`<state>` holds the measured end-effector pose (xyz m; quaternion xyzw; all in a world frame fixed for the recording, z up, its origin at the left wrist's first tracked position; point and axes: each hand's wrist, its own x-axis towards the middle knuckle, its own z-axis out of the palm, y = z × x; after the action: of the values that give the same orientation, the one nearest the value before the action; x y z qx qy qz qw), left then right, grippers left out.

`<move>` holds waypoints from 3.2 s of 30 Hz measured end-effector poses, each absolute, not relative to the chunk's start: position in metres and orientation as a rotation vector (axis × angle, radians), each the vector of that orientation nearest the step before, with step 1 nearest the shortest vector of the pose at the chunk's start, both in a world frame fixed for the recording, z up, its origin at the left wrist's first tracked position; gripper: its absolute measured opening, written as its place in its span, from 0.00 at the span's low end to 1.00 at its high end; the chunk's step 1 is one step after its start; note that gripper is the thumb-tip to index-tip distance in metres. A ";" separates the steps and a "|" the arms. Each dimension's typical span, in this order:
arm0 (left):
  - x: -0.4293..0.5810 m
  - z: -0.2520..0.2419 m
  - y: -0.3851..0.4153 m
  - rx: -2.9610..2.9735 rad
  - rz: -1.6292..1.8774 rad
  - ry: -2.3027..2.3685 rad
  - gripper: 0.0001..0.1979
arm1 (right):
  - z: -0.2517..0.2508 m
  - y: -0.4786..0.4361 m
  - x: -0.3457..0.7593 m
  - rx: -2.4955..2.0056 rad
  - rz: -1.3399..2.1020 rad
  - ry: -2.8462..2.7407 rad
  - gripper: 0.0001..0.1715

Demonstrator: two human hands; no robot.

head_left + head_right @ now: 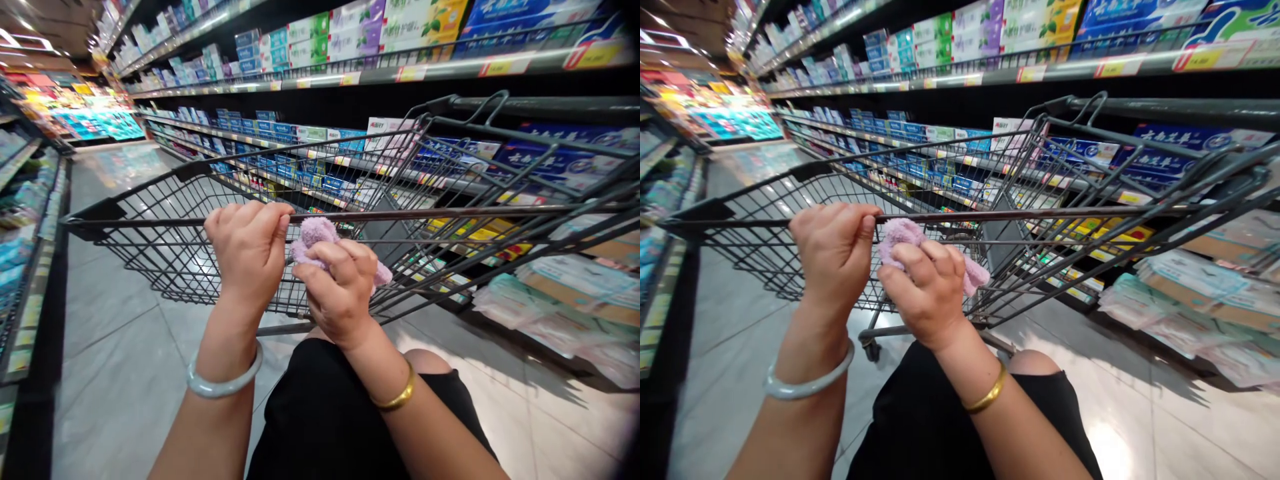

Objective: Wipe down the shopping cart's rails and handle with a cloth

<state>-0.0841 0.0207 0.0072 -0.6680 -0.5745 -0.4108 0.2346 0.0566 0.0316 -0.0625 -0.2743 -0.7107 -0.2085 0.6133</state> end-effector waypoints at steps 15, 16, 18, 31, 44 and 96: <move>-0.082 0.006 0.017 -1.819 -1.174 -1.600 0.18 | -0.047 0.022 0.072 -0.654 -0.429 -1.569 0.10; -0.083 0.006 0.017 -1.809 -1.172 -1.585 0.18 | -0.049 0.023 0.069 -0.645 -0.454 -1.612 0.09; -0.084 0.005 0.017 -1.793 -1.166 -1.554 0.17 | -0.056 0.025 0.063 -0.599 -0.516 -1.728 0.10; -0.082 0.003 0.009 -1.766 -1.120 -1.559 0.17 | -0.050 0.020 0.071 -0.589 -0.515 -1.715 0.10; -0.085 0.001 0.008 -1.758 -1.067 -1.524 0.14 | -0.037 0.019 0.092 -0.567 -0.482 -1.686 0.06; -0.098 0.007 0.004 -1.781 -1.037 -1.599 0.20 | -0.011 0.038 0.185 -0.783 -0.605 -1.210 0.07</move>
<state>-0.0977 0.0037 0.0074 -0.6586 -0.5915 -0.3835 0.2634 0.1849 0.0382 -0.0108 -0.3528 -0.5452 -0.2727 0.7099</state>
